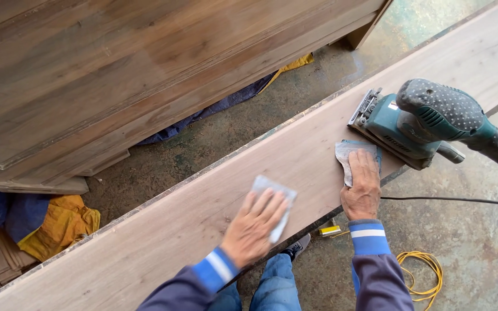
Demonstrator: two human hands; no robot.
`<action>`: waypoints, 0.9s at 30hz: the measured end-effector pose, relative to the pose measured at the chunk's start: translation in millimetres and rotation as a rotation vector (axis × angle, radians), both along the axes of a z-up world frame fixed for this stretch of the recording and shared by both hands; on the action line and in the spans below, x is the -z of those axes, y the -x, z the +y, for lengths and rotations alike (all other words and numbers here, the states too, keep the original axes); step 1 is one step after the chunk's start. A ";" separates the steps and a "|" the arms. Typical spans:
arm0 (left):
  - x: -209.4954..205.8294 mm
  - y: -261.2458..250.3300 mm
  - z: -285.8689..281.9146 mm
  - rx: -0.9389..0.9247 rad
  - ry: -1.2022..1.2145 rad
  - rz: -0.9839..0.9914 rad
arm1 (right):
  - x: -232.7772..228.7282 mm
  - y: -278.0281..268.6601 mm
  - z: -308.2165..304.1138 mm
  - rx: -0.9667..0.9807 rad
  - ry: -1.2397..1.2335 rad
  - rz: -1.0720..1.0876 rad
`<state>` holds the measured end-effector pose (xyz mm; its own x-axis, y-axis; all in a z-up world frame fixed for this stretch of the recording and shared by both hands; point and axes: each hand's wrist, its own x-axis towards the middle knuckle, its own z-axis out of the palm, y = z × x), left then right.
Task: Sanding a long wooden plank using sandpaper and an electric sander to achieve a smooth finish.
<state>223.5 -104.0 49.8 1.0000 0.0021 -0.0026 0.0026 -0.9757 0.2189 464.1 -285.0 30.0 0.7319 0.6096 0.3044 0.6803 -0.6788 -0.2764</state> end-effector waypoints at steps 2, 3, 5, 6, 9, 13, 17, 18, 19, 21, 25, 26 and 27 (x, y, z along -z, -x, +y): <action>6.1 -65.4 -24.7 -0.031 0.055 -0.070 | 8.6 -3.7 -4.7 0.002 0.025 -0.003; 9.0 -97.4 -36.4 -0.064 0.105 -0.140 | 13.0 -4.5 -6.5 0.002 0.044 -0.007; 4.9 -105.7 -39.4 -0.058 0.120 -0.167 | -1.3 1.5 1.2 -0.003 0.031 0.011; 2.9 -110.5 -44.5 -0.064 0.134 -0.194 | -9.4 2.9 2.4 -0.018 0.017 0.030; -24.7 -22.4 -7.9 0.080 0.205 -0.123 | 10.1 27.5 5.4 0.072 0.050 0.062; -11.9 128.6 49.2 0.022 0.018 0.000 | -24.9 184.9 36.3 -0.060 -0.058 0.073; -5.6 182.0 70.3 -0.104 0.014 -0.099 | -15.2 216.1 21.6 -0.335 -0.068 0.123; -6.5 182.0 73.2 -0.106 0.031 -0.108 | -16.7 197.3 14.3 -0.390 -0.116 0.127; -0.4 184.1 74.3 -0.090 0.030 -0.109 | 13.0 153.4 -2.3 -0.374 -0.118 0.124; 12.4 190.5 78.0 -0.090 0.067 -0.064 | 62.8 77.2 -57.8 0.013 -0.071 0.342; 29.5 198.7 80.1 -0.091 0.049 -0.052 | -13.7 79.8 -18.0 0.110 0.019 -0.150; 34.1 199.4 83.7 -0.055 -0.004 -0.132 | -22.3 114.5 1.6 0.143 -0.100 -0.066; 40.8 197.0 83.4 -0.030 -0.056 -0.221 | -31.3 143.5 21.5 0.166 -0.220 0.010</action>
<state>26.5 -20.6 9.0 0.9758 0.0260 0.2173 -0.0099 -0.9866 0.1627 320.6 -263.5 61.3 0.8199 0.4013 0.4083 0.5613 -0.7036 -0.4356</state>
